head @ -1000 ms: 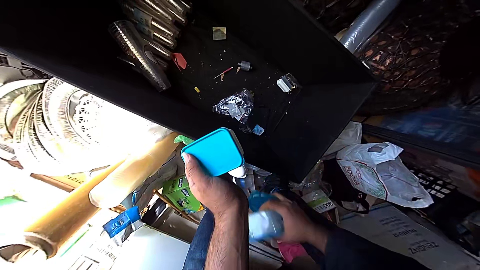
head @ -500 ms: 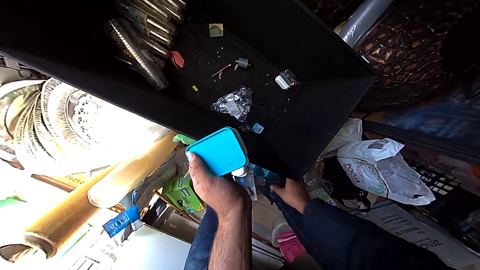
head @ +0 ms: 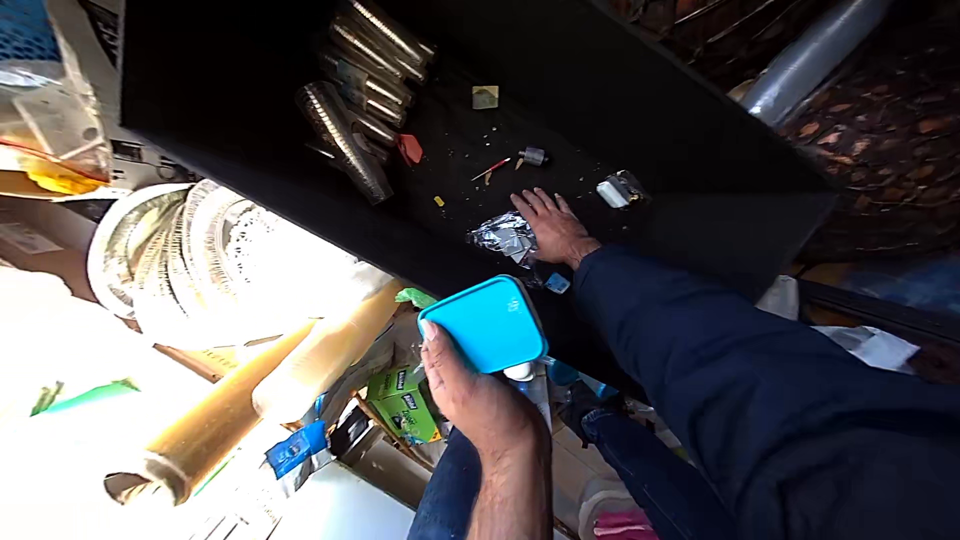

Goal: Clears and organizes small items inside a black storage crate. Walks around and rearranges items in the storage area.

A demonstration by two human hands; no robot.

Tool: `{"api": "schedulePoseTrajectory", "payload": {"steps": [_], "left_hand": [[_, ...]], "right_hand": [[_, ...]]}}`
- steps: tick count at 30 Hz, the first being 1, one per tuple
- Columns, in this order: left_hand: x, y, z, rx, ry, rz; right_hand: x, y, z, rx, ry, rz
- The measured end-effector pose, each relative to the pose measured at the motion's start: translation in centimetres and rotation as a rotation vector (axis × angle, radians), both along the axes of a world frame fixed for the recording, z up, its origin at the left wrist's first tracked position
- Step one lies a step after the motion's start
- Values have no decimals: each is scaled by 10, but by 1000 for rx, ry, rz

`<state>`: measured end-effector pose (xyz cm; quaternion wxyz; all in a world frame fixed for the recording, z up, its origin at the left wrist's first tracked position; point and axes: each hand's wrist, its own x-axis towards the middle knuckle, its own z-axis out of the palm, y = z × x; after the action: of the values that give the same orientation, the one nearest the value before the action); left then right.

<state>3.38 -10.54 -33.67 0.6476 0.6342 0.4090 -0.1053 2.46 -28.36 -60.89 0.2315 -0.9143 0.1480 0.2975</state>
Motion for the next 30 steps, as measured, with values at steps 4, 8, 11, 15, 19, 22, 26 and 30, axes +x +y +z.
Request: {"api": "schedulePoseTrajectory", "payload": {"steps": [4, 8, 11, 15, 19, 22, 26, 30], "left_hand": [[13, 4, 2, -18, 12, 45], [13, -2, 4, -31, 40, 65], [16, -3, 4, -33, 42, 65], [21, -3, 4, -34, 37, 69], [21, -7, 3, -32, 44, 76], [21, -12, 3, -12, 51, 62], [23, -12, 2, -19, 44, 52], [17, -8, -1, -20, 42, 52]], "right_hand": [[-13, 33, -29, -39, 81, 200], [-60, 26, -1, -43, 445, 71], [-87, -1, 45, -28, 440, -178], [-113, 1, 199, 121, 73, -428], [-188, 62, 282, 175, -372, -245], [-215, 107, 284, 45, -114, -35], [-155, 86, 290, 377, 100, 120], [-55, 20, 198, 363, -349, -428]]}}
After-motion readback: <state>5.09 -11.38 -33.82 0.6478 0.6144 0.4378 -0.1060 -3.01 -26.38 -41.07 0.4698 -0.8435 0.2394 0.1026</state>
